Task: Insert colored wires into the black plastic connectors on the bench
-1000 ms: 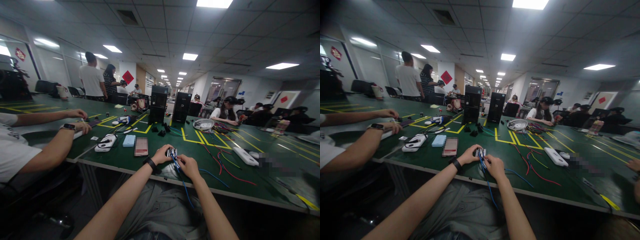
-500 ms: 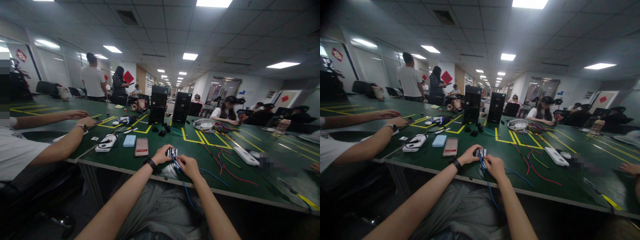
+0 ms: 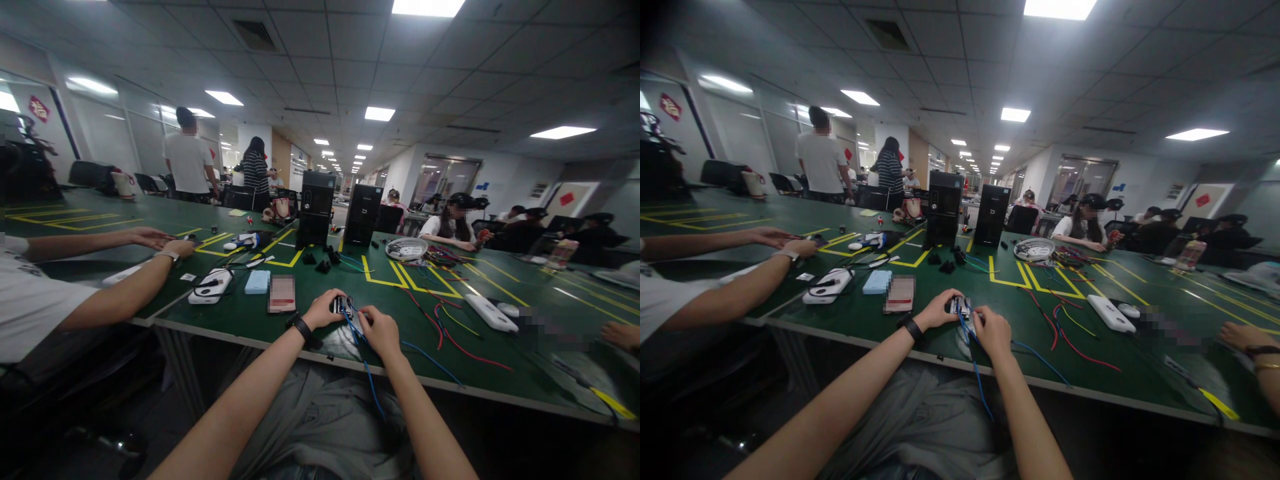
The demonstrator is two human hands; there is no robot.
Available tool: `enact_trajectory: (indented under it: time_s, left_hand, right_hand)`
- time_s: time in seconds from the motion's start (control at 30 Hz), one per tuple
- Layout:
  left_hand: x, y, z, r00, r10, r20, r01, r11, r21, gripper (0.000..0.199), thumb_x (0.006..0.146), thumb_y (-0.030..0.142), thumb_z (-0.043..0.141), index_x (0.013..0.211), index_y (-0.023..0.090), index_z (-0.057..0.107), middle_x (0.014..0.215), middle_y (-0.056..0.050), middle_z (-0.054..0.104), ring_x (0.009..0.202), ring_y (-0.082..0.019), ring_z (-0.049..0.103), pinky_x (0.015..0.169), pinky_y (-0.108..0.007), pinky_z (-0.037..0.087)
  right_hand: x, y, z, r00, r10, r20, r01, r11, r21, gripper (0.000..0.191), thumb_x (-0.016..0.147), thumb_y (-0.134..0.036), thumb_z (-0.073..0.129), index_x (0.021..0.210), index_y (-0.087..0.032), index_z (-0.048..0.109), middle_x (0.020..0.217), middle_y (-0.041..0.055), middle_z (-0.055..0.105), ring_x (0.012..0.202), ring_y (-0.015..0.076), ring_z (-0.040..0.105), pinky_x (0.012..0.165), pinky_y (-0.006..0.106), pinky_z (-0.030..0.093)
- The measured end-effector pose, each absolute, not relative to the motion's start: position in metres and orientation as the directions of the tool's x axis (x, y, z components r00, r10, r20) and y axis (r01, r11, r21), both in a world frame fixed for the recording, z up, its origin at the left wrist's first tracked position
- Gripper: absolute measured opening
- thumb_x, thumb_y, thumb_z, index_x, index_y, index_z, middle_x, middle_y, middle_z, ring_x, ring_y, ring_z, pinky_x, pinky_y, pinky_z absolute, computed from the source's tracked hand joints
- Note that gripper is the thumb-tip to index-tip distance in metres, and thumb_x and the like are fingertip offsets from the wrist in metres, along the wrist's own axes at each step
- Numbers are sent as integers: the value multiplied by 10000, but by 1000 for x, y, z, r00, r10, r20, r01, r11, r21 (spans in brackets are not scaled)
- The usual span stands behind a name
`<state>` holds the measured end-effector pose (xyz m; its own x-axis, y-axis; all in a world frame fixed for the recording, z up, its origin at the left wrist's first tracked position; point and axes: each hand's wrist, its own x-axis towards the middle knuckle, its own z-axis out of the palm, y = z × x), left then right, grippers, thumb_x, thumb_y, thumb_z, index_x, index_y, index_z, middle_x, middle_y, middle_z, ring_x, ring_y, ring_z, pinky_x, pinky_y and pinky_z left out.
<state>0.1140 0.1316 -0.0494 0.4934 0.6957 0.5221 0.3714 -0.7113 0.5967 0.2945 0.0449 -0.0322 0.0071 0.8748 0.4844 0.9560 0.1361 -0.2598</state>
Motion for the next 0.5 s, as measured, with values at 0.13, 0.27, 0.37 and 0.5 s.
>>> enact_trajectory:
  time_s: [0.13, 0.27, 0.37, 0.5]
  left_hand:
    - [114, 132, -50, 497, 694, 521, 362, -712, 602, 282, 891, 324, 609, 1119, 164, 565, 1118, -62, 583, 1006, -218, 574, 886, -437, 474]
    - [114, 132, -50, 499, 695, 518, 363, -710, 603, 287, 891, 330, 608, 1121, 162, 564, 1116, -63, 585, 1008, -220, 574, 889, -440, 472]
    - [114, 132, -50, 497, 696, 518, 367, -710, 601, 288, 894, 338, 603, 1118, 160, 565, 1120, -65, 584, 1008, -221, 575, 886, -440, 474]
    - [115, 132, -50, 494, 696, 521, 369, -710, 599, 276, 896, 335, 601, 1106, 159, 570, 1110, -63, 588, 1006, -219, 576, 883, -436, 476]
  right_hand:
    - [294, 45, -32, -77, 860, 505, 941, 230, -247, 224, 946, -313, 492, 997, -170, 657, 915, 36, 711, 804, 162, 653, 740, 313, 476]
    - [294, 44, -32, -122, 855, 503, 933, 272, -235, 231, 956, -307, 477, 1029, -174, 651, 967, 40, 707, 834, 161, 649, 760, 316, 476]
    - [294, 44, -32, -131, 870, 476, 937, 265, -228, 218, 936, -323, 519, 1010, -178, 663, 884, 24, 714, 765, 157, 652, 717, 309, 481]
    - [294, 44, -33, -94, 890, 447, 950, 214, -227, 227, 921, -358, 543, 975, -180, 672, 785, 7, 706, 668, 146, 638, 635, 289, 473]
